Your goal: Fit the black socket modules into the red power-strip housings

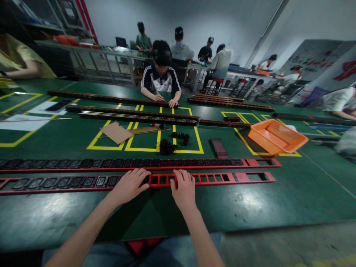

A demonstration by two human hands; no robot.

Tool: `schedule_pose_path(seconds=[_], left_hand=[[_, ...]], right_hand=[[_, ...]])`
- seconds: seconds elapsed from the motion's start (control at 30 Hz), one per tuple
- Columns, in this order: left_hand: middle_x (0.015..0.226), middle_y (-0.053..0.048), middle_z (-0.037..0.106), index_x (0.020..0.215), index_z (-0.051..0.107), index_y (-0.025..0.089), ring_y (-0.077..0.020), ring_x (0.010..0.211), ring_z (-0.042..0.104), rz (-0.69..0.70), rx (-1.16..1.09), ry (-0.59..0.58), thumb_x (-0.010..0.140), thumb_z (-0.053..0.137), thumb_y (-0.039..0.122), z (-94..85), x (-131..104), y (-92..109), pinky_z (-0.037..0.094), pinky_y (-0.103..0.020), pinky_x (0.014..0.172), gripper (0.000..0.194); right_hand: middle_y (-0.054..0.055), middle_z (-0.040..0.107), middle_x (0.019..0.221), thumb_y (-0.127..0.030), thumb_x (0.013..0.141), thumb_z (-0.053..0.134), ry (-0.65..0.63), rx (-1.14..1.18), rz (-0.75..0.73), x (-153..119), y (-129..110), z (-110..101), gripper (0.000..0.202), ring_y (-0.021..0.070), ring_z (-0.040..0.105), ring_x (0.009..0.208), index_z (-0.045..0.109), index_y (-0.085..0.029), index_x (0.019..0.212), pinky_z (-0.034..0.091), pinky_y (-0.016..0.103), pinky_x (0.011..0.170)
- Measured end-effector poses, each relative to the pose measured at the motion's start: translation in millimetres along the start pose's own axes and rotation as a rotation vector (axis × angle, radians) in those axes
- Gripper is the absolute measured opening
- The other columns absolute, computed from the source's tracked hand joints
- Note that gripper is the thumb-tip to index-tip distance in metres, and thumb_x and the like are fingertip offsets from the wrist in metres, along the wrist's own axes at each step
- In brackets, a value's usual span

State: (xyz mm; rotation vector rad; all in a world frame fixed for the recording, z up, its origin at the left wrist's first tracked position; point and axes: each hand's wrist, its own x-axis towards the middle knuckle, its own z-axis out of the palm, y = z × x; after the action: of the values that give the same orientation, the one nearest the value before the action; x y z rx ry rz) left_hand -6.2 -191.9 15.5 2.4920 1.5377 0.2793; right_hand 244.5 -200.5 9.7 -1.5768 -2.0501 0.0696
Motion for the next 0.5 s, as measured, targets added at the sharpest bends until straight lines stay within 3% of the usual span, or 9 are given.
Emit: schedule_pose_path(seconds=[0.37, 0.5], left_hand=[[0.122, -0.007, 0.063, 0.129, 0.053, 0.024, -0.0253, 0.11, 0.056, -0.02, 0.03, 0.08, 0.094, 0.048, 0.047, 10.5, -5, 4, 0.039, -0.04, 0.093, 0.042], [0.121, -0.008, 0.064, 0.13, 0.053, 0.025, -0.0247, 0.11, 0.055, -0.022, 0.022, 0.094, 0.094, 0.047, 0.047, 12.2, -5, 3, 0.039, -0.039, 0.094, 0.043]], right_hand=[[0.009, 0.064, 0.115, -0.021, 0.092, 0.05, 0.012, 0.077, -0.064, 49, -8, 2, 0.028, 0.0234, 0.058, 0.109, 0.061, -0.021, 0.117, 0.038, 0.039, 0.095], [0.006, 0.064, 0.113, -0.021, 0.09, 0.053, -0.026, 0.147, -0.023, 80, -8, 16, 0.031, 0.0185, 0.062, 0.089, 0.059, -0.022, 0.12, 0.04, 0.036, 0.089]])
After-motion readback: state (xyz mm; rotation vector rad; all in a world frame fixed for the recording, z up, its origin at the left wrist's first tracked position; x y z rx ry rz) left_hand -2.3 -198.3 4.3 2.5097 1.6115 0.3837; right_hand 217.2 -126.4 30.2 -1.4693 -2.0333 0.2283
